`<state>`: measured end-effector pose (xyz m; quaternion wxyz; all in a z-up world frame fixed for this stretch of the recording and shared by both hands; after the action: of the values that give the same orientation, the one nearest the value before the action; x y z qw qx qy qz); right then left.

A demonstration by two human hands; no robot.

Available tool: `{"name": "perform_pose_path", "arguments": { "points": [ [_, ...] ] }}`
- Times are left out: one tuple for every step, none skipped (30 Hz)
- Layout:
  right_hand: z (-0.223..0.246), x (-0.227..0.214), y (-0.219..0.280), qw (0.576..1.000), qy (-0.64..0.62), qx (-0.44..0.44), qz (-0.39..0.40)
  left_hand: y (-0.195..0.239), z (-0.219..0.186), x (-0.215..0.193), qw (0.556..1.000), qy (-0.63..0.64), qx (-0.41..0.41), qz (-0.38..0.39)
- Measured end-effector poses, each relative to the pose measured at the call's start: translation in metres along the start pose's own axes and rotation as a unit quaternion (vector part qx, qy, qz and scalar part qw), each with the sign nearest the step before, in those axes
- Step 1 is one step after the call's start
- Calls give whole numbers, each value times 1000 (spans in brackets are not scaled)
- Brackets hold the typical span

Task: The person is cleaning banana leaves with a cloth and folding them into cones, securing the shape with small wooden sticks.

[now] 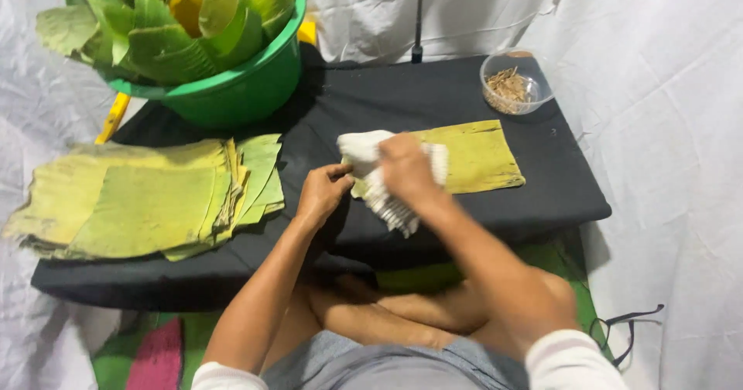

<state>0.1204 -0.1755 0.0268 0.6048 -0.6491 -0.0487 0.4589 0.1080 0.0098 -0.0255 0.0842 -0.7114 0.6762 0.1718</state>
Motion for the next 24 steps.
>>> {"name": "perform_pose_path", "arguments": {
  "points": [
    [18,-5,-4,1000,4,2,-3,0,-3,1,1000,-2,4,3],
    [27,20,-3,986,52,47,150,0,-2,0,1000,-21,-7,-5],
    [36,43,9,945,96,90,301,3,1,-3,999,-38,-21,-16],
    [30,43,12,945,96,90,300,0,1,-2,999,-38,-21,-16],
    [21,51,24,924,103,115,350,0,1,-3,999,-42,-6,-19],
    [12,59,37,900,110,139,398,-1,1,-5,999,-46,10,-21],
    [2,53,39,900,112,136,398,-2,2,-5,999,-43,10,-23],
    [-10,45,40,903,125,140,387,-3,2,-6,999,-41,13,-25],
    [-20,35,46,904,139,147,378,-1,5,-4,999,-38,14,-25],
    [-37,23,51,902,140,146,381,0,8,-3,999,-35,12,-24],
    [-62,11,55,890,161,171,390,-3,9,-3,999,-34,8,-25],
    [-86,-2,59,877,181,196,398,-4,9,-3,999,-33,5,-26],
    [-108,-14,72,877,182,196,399,-4,10,-3,999,-31,5,-26],
    [-131,-32,81,884,205,202,368,-4,11,-2,999,-31,6,-24],
    [-155,-49,87,891,227,206,336,-4,11,-3,999,-30,9,-25],
    [-177,-61,95,892,227,203,335,-6,14,-3,999,-28,10,-27],
    [-204,-76,107,885,232,225,336,-9,16,-2,999,-33,17,-28],
    [-231,-91,118,878,237,247,336,-11,17,0,999,-38,25,-28],
    [-249,-93,129,878,237,246,335,-7,12,0,999,-38,26,-29],
    [-271,-96,141,867,254,257,344,-2,6,-1,999,-29,26,-32],
    [-292,-98,154,855,270,268,351,2,0,-3,999,-21,26,-36],
    [-294,-100,154,856,269,267,350,5,-2,-3,999,-22,27,-38],
    [-298,-101,153,852,270,283,346,5,-6,-8,998,10,36,-50],
    [-303,-102,152,848,271,299,342,5,-10,-13,996,43,45,-63]
  ]
}}
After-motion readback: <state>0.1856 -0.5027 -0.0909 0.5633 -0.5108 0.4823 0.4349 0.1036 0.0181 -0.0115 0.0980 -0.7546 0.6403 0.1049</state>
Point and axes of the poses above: each hand's wrist, its own y-axis away from the middle knuckle, its own x-axis out of the palm, z = x × y, the point moved 10 cm from there along -y, towards the middle knuckle, and after that the axes turned 9 degrees about y, right-handed, at the moved point
